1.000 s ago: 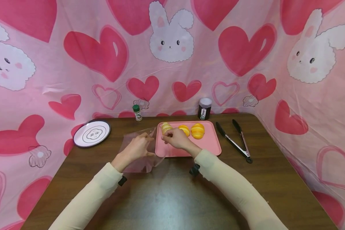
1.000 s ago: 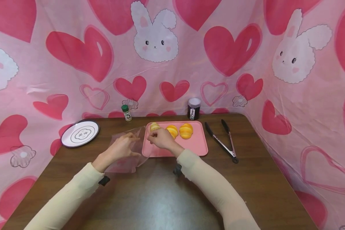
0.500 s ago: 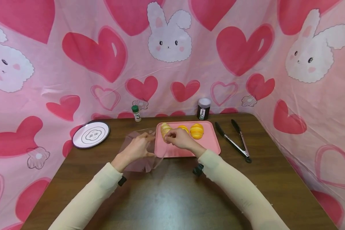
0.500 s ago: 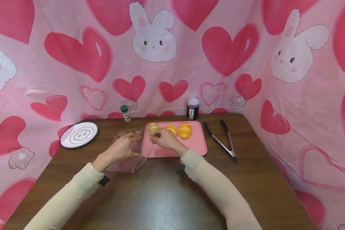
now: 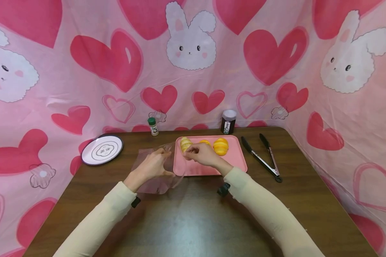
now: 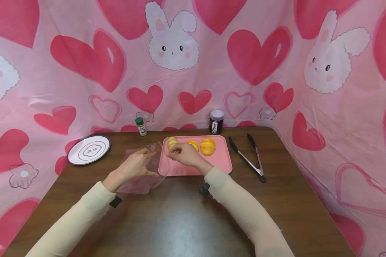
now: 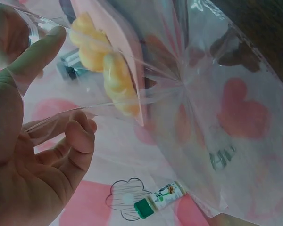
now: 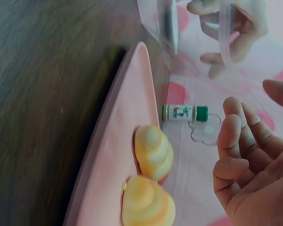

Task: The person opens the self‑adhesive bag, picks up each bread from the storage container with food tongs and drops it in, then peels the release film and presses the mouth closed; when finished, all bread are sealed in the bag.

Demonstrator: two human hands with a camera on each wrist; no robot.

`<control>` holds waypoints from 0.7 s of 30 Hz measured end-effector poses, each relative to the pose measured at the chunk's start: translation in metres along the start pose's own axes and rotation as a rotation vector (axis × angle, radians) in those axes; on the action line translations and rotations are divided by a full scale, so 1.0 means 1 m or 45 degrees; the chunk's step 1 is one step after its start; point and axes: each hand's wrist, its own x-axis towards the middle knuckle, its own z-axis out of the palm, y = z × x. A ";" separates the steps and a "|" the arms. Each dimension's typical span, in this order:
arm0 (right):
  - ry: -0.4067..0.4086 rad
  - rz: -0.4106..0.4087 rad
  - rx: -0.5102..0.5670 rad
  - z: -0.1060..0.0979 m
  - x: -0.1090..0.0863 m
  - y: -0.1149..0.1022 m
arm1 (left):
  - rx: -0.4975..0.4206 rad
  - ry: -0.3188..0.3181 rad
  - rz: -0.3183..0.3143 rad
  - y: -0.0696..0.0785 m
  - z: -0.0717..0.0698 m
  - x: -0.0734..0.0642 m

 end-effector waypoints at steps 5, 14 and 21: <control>0.033 0.039 0.004 -0.016 -0.006 0.011 | 0.011 -0.015 -0.035 -0.003 -0.001 0.000; 0.160 0.070 -0.108 -0.055 -0.019 0.037 | 0.006 -0.051 -0.113 -0.006 -0.007 0.001; 0.244 0.172 -0.291 -0.091 -0.038 0.062 | 0.012 -0.062 -0.151 -0.010 -0.008 0.001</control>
